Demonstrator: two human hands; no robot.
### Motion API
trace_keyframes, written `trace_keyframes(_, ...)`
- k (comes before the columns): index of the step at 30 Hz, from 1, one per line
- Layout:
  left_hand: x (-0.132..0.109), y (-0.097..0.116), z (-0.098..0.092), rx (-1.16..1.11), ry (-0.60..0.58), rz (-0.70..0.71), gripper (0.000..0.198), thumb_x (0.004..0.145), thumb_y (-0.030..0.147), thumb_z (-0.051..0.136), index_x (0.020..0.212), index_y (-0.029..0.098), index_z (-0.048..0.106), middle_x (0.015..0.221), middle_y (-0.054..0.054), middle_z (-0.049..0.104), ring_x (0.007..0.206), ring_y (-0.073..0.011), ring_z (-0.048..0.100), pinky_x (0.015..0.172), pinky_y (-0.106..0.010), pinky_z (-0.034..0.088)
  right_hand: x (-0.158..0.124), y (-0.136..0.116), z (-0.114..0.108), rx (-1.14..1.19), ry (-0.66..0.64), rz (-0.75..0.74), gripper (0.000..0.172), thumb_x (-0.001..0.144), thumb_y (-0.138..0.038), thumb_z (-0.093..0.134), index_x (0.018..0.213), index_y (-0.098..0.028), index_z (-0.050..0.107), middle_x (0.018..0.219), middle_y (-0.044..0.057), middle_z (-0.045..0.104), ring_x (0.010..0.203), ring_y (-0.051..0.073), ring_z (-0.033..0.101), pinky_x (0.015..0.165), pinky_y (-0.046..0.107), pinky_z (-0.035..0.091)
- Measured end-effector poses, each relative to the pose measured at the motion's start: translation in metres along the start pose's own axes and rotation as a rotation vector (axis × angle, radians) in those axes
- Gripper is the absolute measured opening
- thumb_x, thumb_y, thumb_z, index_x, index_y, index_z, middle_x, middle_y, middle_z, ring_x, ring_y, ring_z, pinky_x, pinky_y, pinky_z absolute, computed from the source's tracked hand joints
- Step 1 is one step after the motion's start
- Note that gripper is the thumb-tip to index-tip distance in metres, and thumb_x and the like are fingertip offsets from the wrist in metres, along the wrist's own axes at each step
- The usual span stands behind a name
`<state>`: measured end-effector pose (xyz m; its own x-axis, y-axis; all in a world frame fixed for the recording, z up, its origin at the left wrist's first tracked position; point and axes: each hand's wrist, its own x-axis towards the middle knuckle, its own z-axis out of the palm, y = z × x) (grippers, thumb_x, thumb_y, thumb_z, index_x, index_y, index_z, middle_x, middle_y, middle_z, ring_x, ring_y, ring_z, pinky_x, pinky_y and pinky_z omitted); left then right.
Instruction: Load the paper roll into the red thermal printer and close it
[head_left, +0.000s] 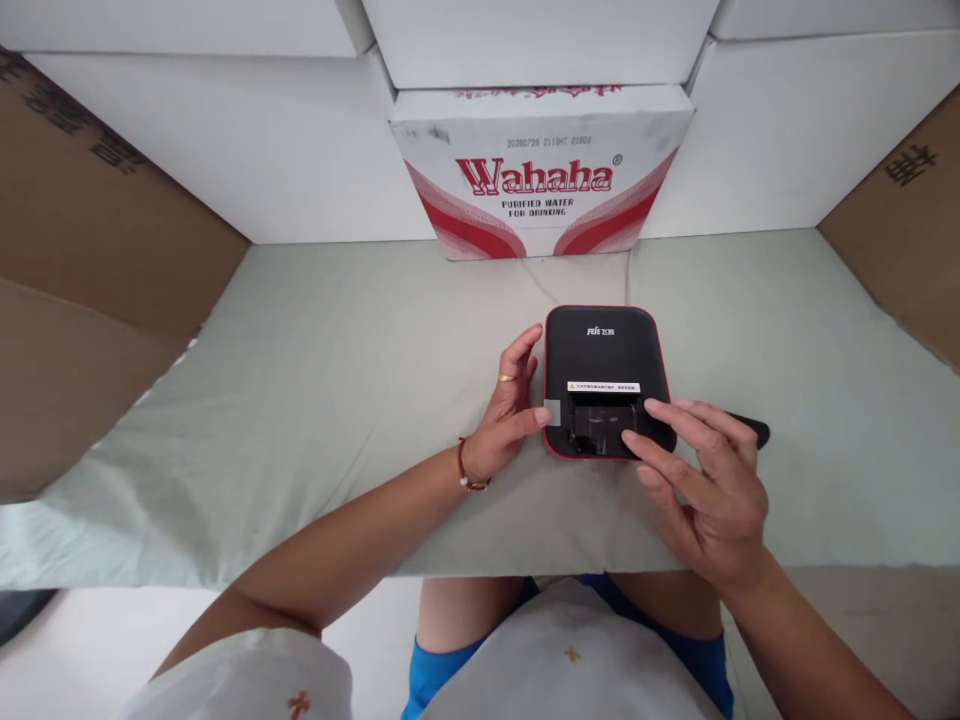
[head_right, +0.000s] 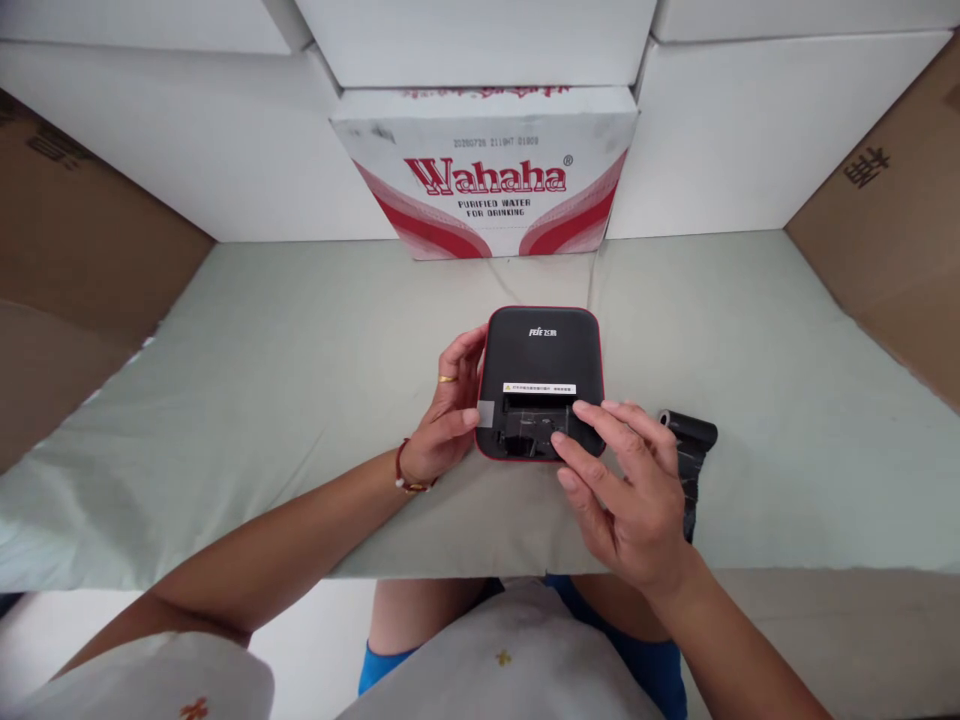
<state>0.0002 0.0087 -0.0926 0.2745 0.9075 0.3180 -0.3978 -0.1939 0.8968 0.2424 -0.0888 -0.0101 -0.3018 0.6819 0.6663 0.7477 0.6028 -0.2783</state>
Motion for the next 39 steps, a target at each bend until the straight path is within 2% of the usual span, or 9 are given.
trace_keyframes(4, 0.002, 0.007, 0.006, -0.059, -0.038, -0.047, 0.095, 0.082, 0.054, 0.089, 0.166, 0.048, 0.045, 0.187, 0.004, 0.033, 0.179, -0.0352, 0.016, 0.148, -0.059, 0.005, -0.001, -0.002, 0.0, -0.005, 0.012, 0.001, 0.033, 0.104, -0.009, 0.067, 0.132, -0.023, 0.076, 0.13, 0.012, 0.074, 0.131, 0.031, 0.063, 0.108, 0.051, 0.057)
trace_keyframes(14, 0.01, 0.014, 0.01, -0.3, 0.01, -0.238, 0.103, 0.068, 0.021, 0.086, 0.158, 0.048, 0.048, 0.178, 0.005, 0.043, 0.174, -0.031, 0.027, 0.146, -0.057, 0.017, 0.011, 0.004, -0.004, 0.016, -0.019, -0.118, 0.027, 0.098, -0.006, 0.072, 0.124, -0.014, 0.079, 0.124, 0.015, 0.081, 0.125, 0.03, 0.069, 0.105, 0.046, 0.059)
trace_keyframes(19, 0.009, 0.011, 0.013, -0.253, 0.009, -0.186, 0.094, 0.072, 0.026, 0.086, 0.156, 0.045, 0.048, 0.18, 0.003, 0.04, 0.172, -0.0295, 0.03, 0.142, -0.052, 0.027, 0.034, 0.008, -0.013, 0.157, -0.109, -0.235, 0.016, 0.097, -0.01, 0.074, 0.112, -0.012, 0.08, 0.106, 0.015, 0.086, 0.103, 0.028, 0.079, 0.091, 0.042, 0.066)
trace_keyframes(22, 0.005, 0.005, 0.014, -0.175, -0.01, -0.131, 0.089, 0.077, 0.04, 0.089, 0.156, 0.041, 0.048, 0.175, -0.002, 0.045, 0.166, -0.0323, 0.038, 0.139, -0.055, 0.032, 0.058, 0.008, -0.017, 0.113, -0.127, -0.109, 0.012, 0.103, -0.014, 0.07, 0.103, -0.019, 0.08, 0.105, 0.009, 0.088, 0.094, 0.023, 0.082, 0.085, 0.034, 0.065)
trace_keyframes(25, 0.003, 0.001, 0.015, -0.119, -0.018, -0.096, 0.087, 0.082, 0.051, 0.087, 0.157, 0.038, 0.046, 0.172, -0.006, 0.048, 0.162, -0.0339, 0.043, 0.138, -0.057, 0.033, 0.093, 0.009, -0.013, -0.069, -0.298, 0.108, 0.023, 0.11, -0.024, 0.061, 0.101, -0.023, 0.082, 0.108, 0.006, 0.088, 0.095, 0.023, 0.083, 0.083, 0.035, 0.061)
trace_keyframes(29, 0.002, 0.0, 0.014, -0.095, -0.022, -0.086, 0.086, 0.085, 0.055, 0.085, 0.158, 0.038, 0.043, 0.175, -0.006, 0.045, 0.163, -0.0334, 0.041, 0.138, -0.057, 0.03, 0.139, 0.007, 0.011, -0.451, -0.79, 0.28, 0.028, 0.108, -0.027, 0.056, 0.114, -0.023, 0.083, 0.118, 0.011, 0.086, 0.096, 0.032, 0.082, 0.071, 0.04, 0.052)
trace_keyframes(32, 0.003, -0.001, 0.014, -0.073, -0.03, -0.077, 0.087, 0.085, 0.058, 0.085, 0.159, 0.038, 0.042, 0.176, -0.006, 0.043, 0.164, -0.0333, 0.04, 0.138, -0.056, 0.031, 0.158, 0.002, 0.029, -0.579, -1.021, 0.313, 0.03, 0.103, -0.019, 0.056, 0.118, -0.019, 0.082, 0.117, 0.017, 0.085, 0.099, 0.035, 0.081, 0.07, 0.038, 0.048)
trace_keyframes(36, 0.002, -0.003, 0.014, -0.035, -0.04, -0.076, 0.09, 0.086, 0.063, 0.082, 0.161, 0.038, 0.039, 0.173, -0.007, 0.046, 0.162, -0.0346, 0.043, 0.136, -0.057, 0.034, 0.162, 0.004, 0.042, -0.593, -1.073, 0.308, 0.029, 0.1, -0.016, 0.057, 0.115, -0.016, 0.082, 0.117, 0.02, 0.084, 0.105, 0.035, 0.08, 0.071, 0.038, 0.048)
trace_keyframes(39, 0.002, -0.004, 0.014, -0.036, -0.034, -0.082, 0.09, 0.086, 0.063, 0.083, 0.161, 0.038, 0.04, 0.172, -0.008, 0.047, 0.162, -0.035, 0.043, 0.135, -0.057, 0.035, 0.154, 0.007, 0.042, -0.574, -1.003, 0.332, 0.03, 0.1, -0.023, 0.061, 0.122, -0.018, 0.08, 0.12, 0.018, 0.083, 0.1, 0.033, 0.079, 0.069, 0.037, 0.049)
